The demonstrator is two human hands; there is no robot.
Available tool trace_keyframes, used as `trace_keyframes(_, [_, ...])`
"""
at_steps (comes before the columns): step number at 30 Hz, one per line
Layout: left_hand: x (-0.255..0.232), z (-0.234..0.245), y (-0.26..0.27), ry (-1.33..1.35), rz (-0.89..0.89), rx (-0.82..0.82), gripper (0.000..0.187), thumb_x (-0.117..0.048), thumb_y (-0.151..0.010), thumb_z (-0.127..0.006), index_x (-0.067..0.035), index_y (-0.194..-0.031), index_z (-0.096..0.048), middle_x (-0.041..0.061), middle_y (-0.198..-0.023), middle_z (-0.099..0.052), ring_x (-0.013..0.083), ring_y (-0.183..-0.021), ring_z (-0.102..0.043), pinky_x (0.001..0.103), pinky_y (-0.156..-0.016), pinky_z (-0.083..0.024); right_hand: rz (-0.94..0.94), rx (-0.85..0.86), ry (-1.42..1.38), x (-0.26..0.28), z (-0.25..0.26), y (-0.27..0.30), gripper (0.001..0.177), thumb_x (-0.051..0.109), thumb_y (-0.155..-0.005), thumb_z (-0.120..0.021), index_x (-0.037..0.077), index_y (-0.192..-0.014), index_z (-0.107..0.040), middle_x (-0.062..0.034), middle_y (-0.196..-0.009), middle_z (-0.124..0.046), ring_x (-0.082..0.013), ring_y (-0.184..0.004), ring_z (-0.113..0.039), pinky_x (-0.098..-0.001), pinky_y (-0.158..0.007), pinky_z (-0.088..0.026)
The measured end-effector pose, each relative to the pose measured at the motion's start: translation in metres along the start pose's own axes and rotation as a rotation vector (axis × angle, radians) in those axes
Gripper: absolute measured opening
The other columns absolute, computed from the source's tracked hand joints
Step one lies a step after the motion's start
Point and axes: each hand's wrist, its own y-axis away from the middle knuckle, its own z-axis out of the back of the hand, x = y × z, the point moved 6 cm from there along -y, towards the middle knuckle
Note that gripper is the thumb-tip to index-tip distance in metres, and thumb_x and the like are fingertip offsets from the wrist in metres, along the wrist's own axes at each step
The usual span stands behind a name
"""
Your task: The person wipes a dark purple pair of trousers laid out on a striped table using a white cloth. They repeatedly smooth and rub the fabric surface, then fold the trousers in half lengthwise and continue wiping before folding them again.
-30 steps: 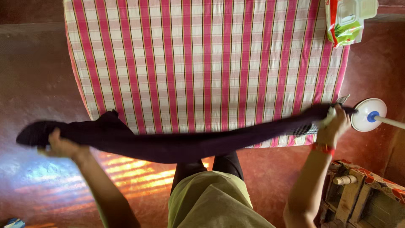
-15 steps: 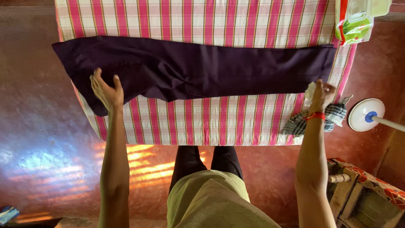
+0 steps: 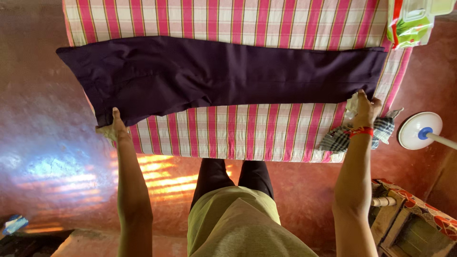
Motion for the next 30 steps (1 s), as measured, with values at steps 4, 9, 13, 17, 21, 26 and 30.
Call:
trace_keyframes(4, [0.002, 0.009, -0.023, 0.26, -0.173, 0.102, 0.103, -0.027, -0.076, -0.088, -0.009, -0.15, -0.018, 0.02, -0.15, -0.043, 0.038, -0.134, -0.051, 0.053, -0.114, -0.05, 0.144, 0.102, -0.08, 0.007, -0.002, 0.001, 0.016, 0.014, -0.089, -0.077, 0.003, -0.092, -0.065, -0.0008, -0.082, -0.067, -0.0101, -0.065, -0.06, -0.0272, -0.055, -0.049])
trace_keyframes(9, [-0.047, 0.005, -0.027, 0.632, -0.861, 0.412, 0.083, -0.003, -0.089, -0.091, 0.001, -0.149, -0.034, 0.018, -0.149, -0.051, 0.0339, -0.134, -0.053, 0.048, -0.124, -0.045, 0.278, -0.001, -0.163, 0.02, 0.016, -0.006, 0.011, 0.007, -0.088, -0.076, 0.003, -0.091, -0.067, 0.0018, -0.08, -0.063, -0.0085, -0.065, -0.054, -0.0264, -0.056, -0.046])
trace_keyframes(13, [-0.037, 0.017, -0.046, 0.477, -0.66, 0.328, 0.094, -0.011, -0.087, -0.096, -0.005, -0.149, -0.026, 0.014, -0.15, -0.042, 0.0305, -0.133, -0.047, 0.042, -0.119, -0.043, 0.216, 0.093, -0.147, 0.013, 0.029, -0.009, 0.01, 0.006, -0.091, -0.075, 0.003, -0.09, -0.065, 0.0011, -0.08, -0.063, -0.0099, -0.065, -0.055, -0.0268, -0.056, -0.044])
trace_keyframes(17, [-0.001, 0.019, -0.068, 0.483, 0.212, 0.319, 0.073, -0.045, -0.075, -0.077, -0.023, -0.137, -0.046, 0.006, -0.137, -0.049, 0.0233, -0.119, -0.051, 0.034, -0.083, -0.055, 0.126, 0.207, -0.169, 0.017, 0.022, -0.011, 0.008, 0.007, -0.092, -0.072, 0.003, -0.092, -0.065, -0.0003, -0.081, -0.064, -0.0112, -0.066, -0.057, -0.0276, -0.057, -0.046])
trace_keyframes(21, [-0.002, 0.02, -0.059, 0.641, 0.34, 0.442, 0.052, -0.049, -0.09, -0.08, -0.016, -0.128, -0.066, 0.005, -0.123, -0.061, 0.0153, -0.099, -0.061, 0.021, -0.064, -0.058, 0.039, 0.205, -0.224, 0.015, 0.055, -0.005, 0.007, 0.009, -0.092, -0.07, 0.003, -0.094, -0.066, -0.0018, -0.082, -0.064, -0.0125, -0.066, -0.059, -0.0284, -0.057, -0.048])
trace_keyframes(26, [-0.049, 0.074, -0.066, 0.702, -0.097, 0.672, 0.038, -0.035, -0.094, -0.069, -0.012, -0.124, -0.068, 0.0, -0.116, -0.074, 0.0126, -0.092, -0.073, 0.02, -0.057, -0.056, -0.017, 0.201, -0.319, 0.033, 0.084, -0.004, 0.009, 0.012, -0.093, -0.067, 0.004, -0.097, -0.066, -0.0035, -0.083, -0.064, -0.0141, -0.066, -0.06, -0.0295, -0.057, -0.05])
trace_keyframes(30, [-0.119, 0.117, -0.092, 0.65, -0.36, 0.425, 0.03, -0.022, -0.095, -0.079, -0.003, -0.115, -0.068, 0.013, -0.117, -0.075, 0.0302, -0.108, -0.078, 0.043, -0.094, -0.066, -0.054, 0.212, -0.367, 0.059, 0.091, 0.001, 0.011, 0.013, -0.093, -0.065, 0.004, -0.099, -0.067, -0.005, -0.084, -0.064, -0.0153, -0.066, -0.062, -0.0304, -0.056, -0.052])
